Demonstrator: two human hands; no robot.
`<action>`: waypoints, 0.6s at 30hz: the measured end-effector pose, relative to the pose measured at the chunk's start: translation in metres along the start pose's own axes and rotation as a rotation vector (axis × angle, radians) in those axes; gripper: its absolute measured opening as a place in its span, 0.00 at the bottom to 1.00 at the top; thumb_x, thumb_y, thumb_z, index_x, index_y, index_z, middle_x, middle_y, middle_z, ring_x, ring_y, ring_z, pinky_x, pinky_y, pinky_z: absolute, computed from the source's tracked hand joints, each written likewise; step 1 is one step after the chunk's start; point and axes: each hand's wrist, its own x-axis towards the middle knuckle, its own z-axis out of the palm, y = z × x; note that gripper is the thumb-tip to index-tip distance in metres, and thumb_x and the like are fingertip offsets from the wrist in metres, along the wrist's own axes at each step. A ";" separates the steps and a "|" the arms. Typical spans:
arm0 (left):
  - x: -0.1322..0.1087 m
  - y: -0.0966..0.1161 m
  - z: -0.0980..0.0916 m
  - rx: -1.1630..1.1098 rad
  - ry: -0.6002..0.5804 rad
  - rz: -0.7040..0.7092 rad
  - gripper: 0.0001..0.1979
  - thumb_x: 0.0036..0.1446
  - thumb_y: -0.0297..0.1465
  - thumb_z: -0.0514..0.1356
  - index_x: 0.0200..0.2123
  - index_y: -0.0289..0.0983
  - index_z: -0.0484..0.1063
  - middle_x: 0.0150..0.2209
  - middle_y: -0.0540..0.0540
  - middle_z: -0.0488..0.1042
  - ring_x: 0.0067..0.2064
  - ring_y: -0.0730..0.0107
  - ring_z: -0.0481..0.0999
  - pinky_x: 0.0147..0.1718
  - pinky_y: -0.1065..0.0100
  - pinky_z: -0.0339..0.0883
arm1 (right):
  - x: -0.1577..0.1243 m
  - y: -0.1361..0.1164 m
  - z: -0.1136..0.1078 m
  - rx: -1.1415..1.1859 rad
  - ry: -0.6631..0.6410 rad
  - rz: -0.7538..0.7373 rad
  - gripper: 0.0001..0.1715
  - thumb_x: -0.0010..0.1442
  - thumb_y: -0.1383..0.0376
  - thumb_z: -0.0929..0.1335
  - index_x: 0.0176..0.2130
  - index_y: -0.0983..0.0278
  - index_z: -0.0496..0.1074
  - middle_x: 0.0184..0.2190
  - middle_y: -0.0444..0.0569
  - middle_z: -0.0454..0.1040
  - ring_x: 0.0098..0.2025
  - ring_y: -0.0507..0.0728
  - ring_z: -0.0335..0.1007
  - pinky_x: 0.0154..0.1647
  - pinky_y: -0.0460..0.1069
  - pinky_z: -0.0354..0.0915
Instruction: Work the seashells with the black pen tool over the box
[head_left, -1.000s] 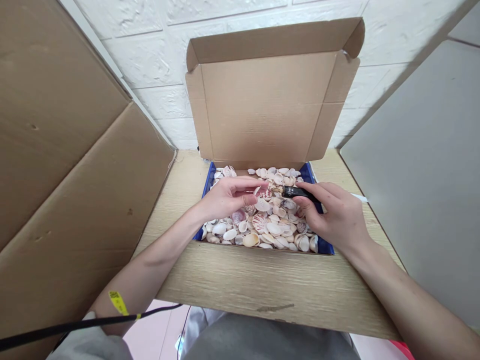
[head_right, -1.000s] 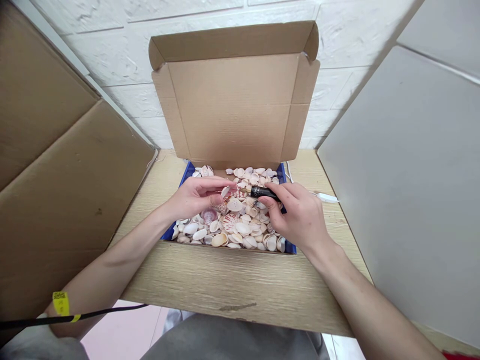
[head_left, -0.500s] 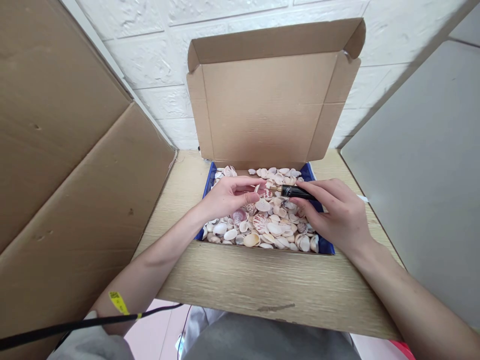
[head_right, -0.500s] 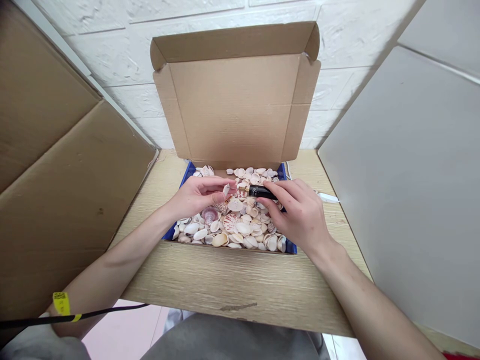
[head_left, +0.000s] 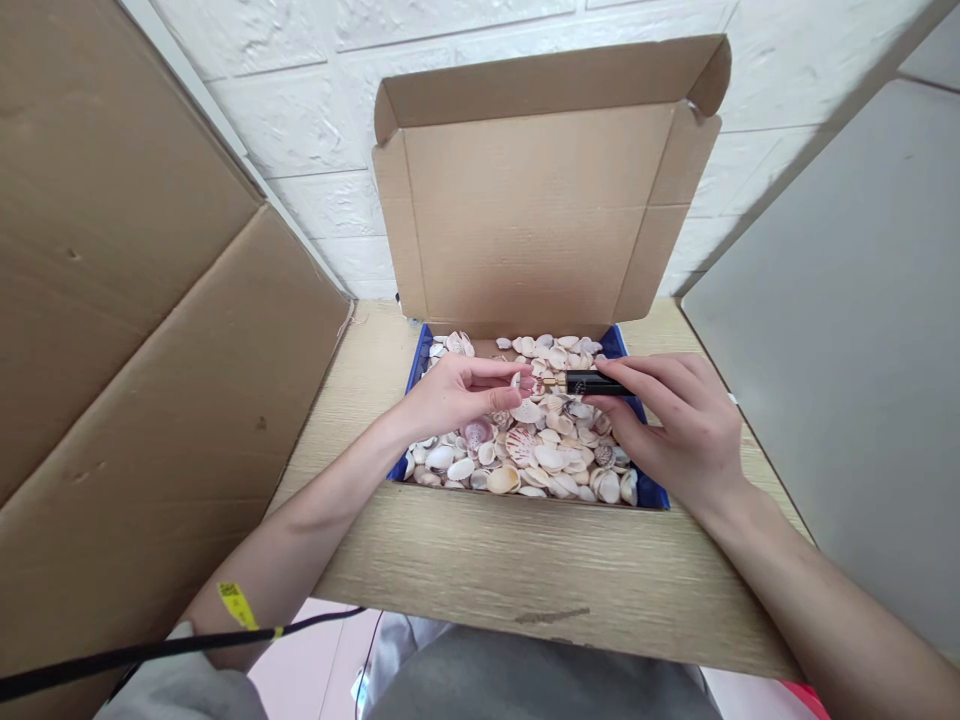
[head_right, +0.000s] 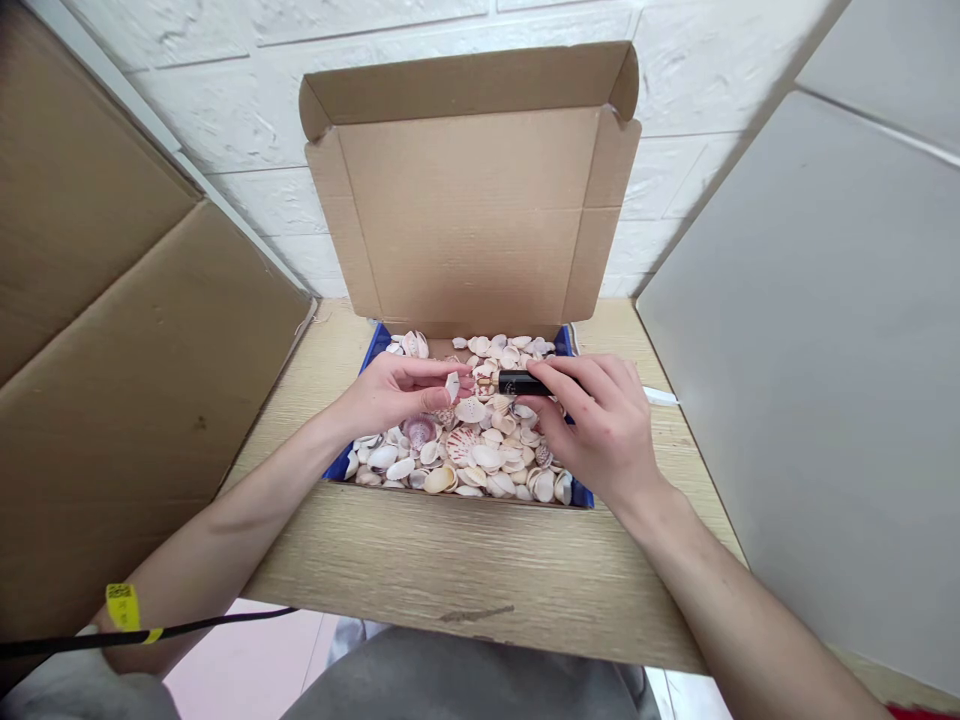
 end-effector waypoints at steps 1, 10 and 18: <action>0.000 -0.001 -0.001 0.013 0.008 0.028 0.29 0.45 0.42 0.73 0.50 0.35 0.80 0.47 0.37 0.82 0.50 0.53 0.81 0.52 0.55 0.74 | -0.001 0.000 0.001 0.010 -0.017 0.026 0.17 0.61 0.66 0.72 0.50 0.59 0.73 0.37 0.51 0.80 0.36 0.60 0.76 0.36 0.54 0.71; 0.000 -0.001 0.001 0.196 -0.023 0.250 0.21 0.50 0.33 0.71 0.48 0.36 0.81 0.45 0.40 0.83 0.44 0.60 0.82 0.44 0.64 0.76 | -0.004 -0.003 0.004 0.077 -0.157 0.041 0.12 0.65 0.61 0.69 0.44 0.66 0.74 0.33 0.51 0.80 0.30 0.56 0.76 0.28 0.49 0.70; -0.001 -0.001 0.003 0.232 -0.044 0.244 0.20 0.49 0.33 0.71 0.47 0.37 0.81 0.42 0.42 0.83 0.43 0.63 0.82 0.42 0.66 0.76 | -0.003 -0.002 0.003 0.138 -0.166 -0.026 0.14 0.65 0.60 0.69 0.47 0.66 0.72 0.36 0.54 0.80 0.32 0.57 0.78 0.31 0.50 0.73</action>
